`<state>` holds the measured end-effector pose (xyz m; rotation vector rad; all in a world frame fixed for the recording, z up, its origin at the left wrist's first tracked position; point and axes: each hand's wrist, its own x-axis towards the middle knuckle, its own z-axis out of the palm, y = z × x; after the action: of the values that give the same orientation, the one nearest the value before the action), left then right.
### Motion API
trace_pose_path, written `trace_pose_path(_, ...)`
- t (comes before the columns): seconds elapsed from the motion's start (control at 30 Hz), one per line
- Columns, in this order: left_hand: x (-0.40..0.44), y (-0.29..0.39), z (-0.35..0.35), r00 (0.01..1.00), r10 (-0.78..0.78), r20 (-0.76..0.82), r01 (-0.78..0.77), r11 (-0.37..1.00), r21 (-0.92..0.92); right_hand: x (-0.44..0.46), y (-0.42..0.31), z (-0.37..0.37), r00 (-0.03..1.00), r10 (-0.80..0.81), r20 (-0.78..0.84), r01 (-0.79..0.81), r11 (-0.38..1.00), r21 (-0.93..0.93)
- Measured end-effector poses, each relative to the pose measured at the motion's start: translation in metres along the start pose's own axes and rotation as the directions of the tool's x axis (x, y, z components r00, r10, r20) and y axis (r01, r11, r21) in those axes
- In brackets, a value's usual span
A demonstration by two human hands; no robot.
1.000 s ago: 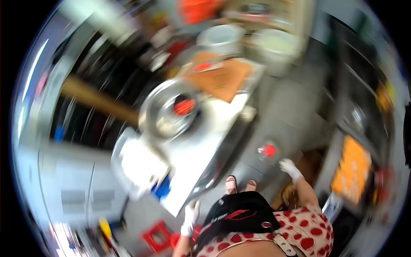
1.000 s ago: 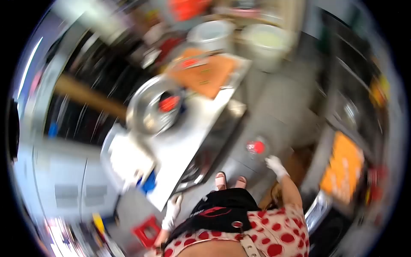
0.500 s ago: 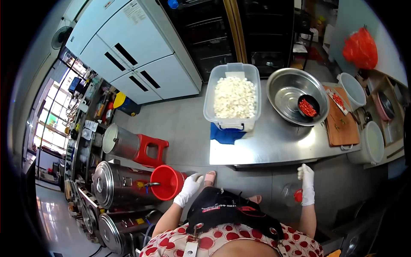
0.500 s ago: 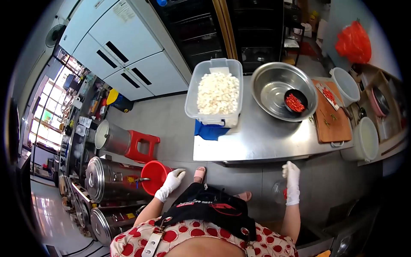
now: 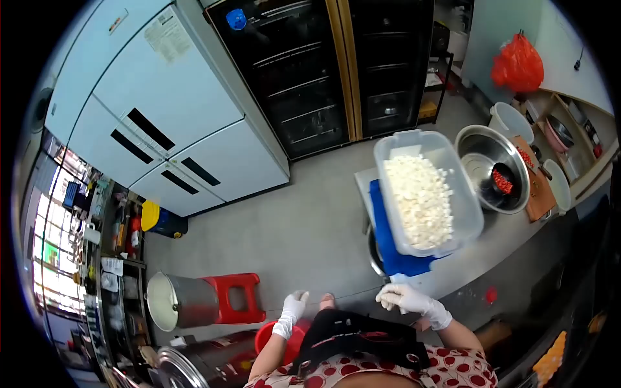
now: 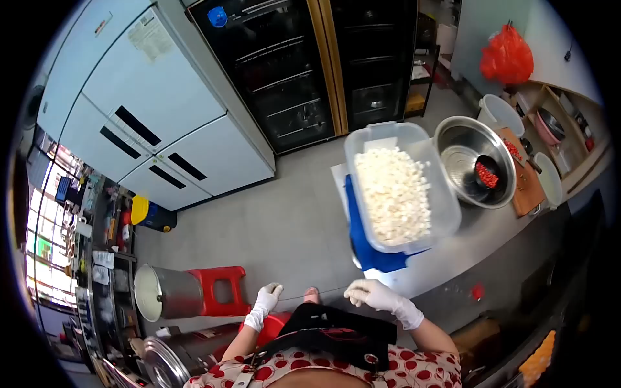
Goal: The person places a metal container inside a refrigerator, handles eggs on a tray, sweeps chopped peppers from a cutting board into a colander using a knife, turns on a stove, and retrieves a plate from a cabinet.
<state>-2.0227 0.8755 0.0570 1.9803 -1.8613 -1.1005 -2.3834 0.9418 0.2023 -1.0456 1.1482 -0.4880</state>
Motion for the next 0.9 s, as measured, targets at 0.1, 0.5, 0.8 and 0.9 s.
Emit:
trace_pose_path(0.1,0.038,-0.037,-0.057,0.999,-0.052,-0.01,0.047,0.952,-0.302,0.08,-0.019,0.039,0.99,-0.122,-0.076,0.131,0.983,0.129)
trace_pose_path(0.5,0.215,0.037,-0.151,0.979,0.199,0.032,-0.165,0.881,-0.444,0.317,-0.164,-0.021,0.823,-0.267,-0.501,0.451,0.844,0.291)
trace_pose_path(0.8,0.377,0.122,-0.252,0.985,0.158,-0.073,-0.174,0.896,-0.41,0.518,-0.254,-0.243,0.527,-0.091,-0.845,0.604,0.74,0.297)
trace_pose_path(0.9,0.438,0.14,-0.272,0.983,0.147,-0.109,-0.181,0.861,-0.475,0.582,-0.283,-0.338,0.356,-0.215,-0.909,0.544,0.839,0.015)
